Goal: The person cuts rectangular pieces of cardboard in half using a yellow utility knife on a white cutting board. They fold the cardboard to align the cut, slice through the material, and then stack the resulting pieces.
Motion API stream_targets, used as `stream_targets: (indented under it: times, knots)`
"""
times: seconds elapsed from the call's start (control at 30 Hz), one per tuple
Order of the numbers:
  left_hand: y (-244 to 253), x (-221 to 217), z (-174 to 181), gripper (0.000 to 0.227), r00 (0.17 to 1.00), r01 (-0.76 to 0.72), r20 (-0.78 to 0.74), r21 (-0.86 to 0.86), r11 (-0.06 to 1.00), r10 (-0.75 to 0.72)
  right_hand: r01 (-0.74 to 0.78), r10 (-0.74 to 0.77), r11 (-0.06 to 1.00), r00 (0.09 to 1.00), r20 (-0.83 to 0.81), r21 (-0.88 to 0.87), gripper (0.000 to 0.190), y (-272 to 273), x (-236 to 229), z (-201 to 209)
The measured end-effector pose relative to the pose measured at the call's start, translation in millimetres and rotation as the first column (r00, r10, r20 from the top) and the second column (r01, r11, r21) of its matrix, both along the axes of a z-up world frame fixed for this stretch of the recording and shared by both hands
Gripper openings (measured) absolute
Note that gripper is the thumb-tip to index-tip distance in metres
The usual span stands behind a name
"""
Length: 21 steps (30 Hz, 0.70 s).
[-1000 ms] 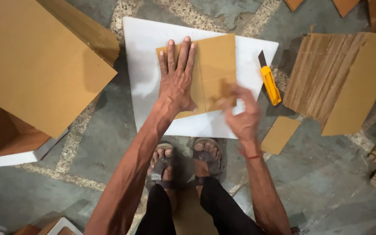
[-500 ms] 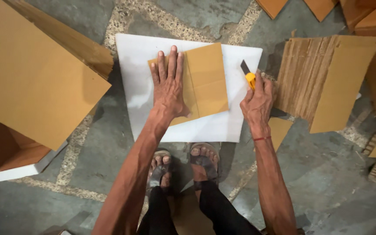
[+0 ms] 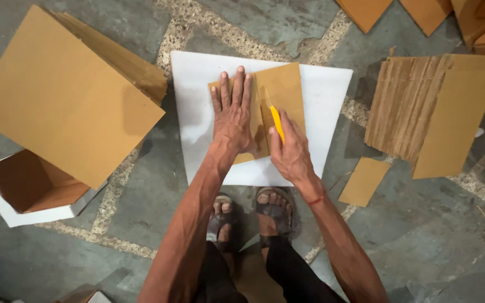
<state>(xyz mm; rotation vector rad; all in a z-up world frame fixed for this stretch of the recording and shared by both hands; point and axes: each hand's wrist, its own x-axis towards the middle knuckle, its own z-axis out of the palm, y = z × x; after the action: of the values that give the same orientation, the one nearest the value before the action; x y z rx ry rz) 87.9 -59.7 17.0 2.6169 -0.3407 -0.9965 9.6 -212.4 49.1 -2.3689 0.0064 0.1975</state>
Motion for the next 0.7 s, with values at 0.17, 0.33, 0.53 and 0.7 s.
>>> stream_targets:
  times: [0.17, 0.33, 0.53, 0.7]
  knots:
    - [2, -5, -9, 0.142, 0.997, -0.051, 0.059, -0.069, 0.996, 0.055, 0.016, -0.015, 1.0, 0.998, -0.053, 0.007, 0.045, 16, 18, -12]
    - [2, -7, -13, 0.135, 0.99, -0.073, 0.111, -0.1, 0.992, 0.084, -0.01, 0.005, 0.999, 0.994, -0.107, -0.044, 0.04, 20, 35, -16]
    - [3, -10, -23, 0.14, 0.987, -0.05, 0.146, -0.077, 0.996, 0.061, -0.017, 0.007, 0.998, 0.99, -0.143, -0.068, 0.038, 24, 41, -14]
    - [2, -8, -19, 0.156, 1.0, -0.023, 0.02, -0.014, 1.0, 0.023, 0.001, -0.054, 0.988, 0.937, -0.344, -0.152, 0.03, 29, 55, -10]
